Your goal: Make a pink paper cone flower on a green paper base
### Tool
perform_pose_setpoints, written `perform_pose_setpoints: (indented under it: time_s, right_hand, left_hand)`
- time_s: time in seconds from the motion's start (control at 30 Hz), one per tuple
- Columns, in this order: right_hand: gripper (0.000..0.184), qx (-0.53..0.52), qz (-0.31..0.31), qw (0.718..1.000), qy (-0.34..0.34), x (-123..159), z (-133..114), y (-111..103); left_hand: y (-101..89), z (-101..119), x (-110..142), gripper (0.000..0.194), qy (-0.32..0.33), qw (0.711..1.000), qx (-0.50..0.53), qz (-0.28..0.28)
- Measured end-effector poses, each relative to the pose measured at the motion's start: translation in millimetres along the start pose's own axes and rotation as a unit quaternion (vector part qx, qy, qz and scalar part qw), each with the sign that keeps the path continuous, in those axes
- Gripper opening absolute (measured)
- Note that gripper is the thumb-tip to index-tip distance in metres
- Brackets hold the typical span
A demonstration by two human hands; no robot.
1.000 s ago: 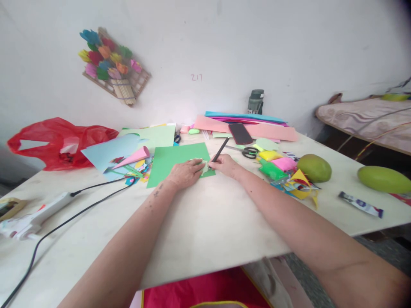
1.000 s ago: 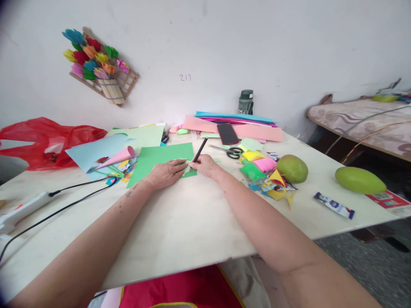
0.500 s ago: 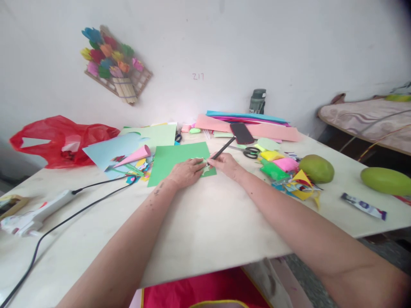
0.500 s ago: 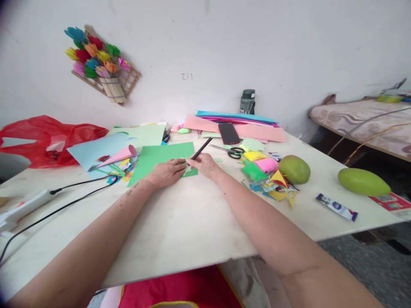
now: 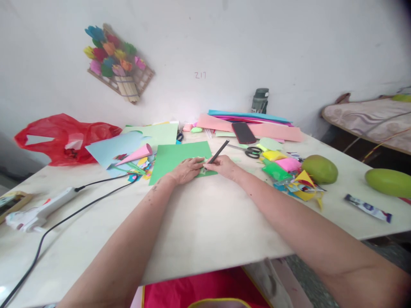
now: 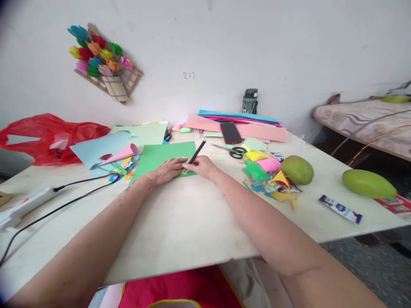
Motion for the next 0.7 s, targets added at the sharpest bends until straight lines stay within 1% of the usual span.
perform_pose_setpoints:
  time_s: [0.13, 0.33, 0.43, 0.53, 0.7]
  right_hand:
    - [0.028, 0.037, 0.008, 0.999, -0.018, -1.6, 4.7, 0.9]
    - [0.028, 0.058, 0.016, 0.997, -0.039, -2.1, 6.1, 2.5]
    - [0.024, 0.074, 0.029, 0.994, -0.075, -0.6, 1.8, 3.8]
    - [0.021, 0.061, 0.014, 0.993, -0.103, 0.4, -1.5, 6.1]
    - [0.025, 0.034, -0.022, 0.998, -0.052, -0.9, -0.5, 7.8]
  left_hand:
    - [-3.0, -0.6, -0.8, 0.041, 0.000, 0.999, -0.004, -0.031]
    - [0.0, -3.5, -0.9, 0.043, -0.011, 0.999, 0.033, -0.029]
    - [0.2, -3.9, -0.7, 0.044, -0.014, 0.998, 0.052, -0.036]
    - [-1.3, -3.0, -0.1, 0.045, -0.015, 0.997, 0.059, -0.040]
    - [-3.2, -6.3, -0.7, 0.046, -0.013, 0.996, 0.077, -0.046]
Point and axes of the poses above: each hand's wrist, its own x-axis away from the middle knuckle, its own y-axis out of the palm, z = x × y, the point moved 1 cm from there along -x, towards the middle knuckle, and after that the axes turned 4 degrees about x, right-handed, at the moved point
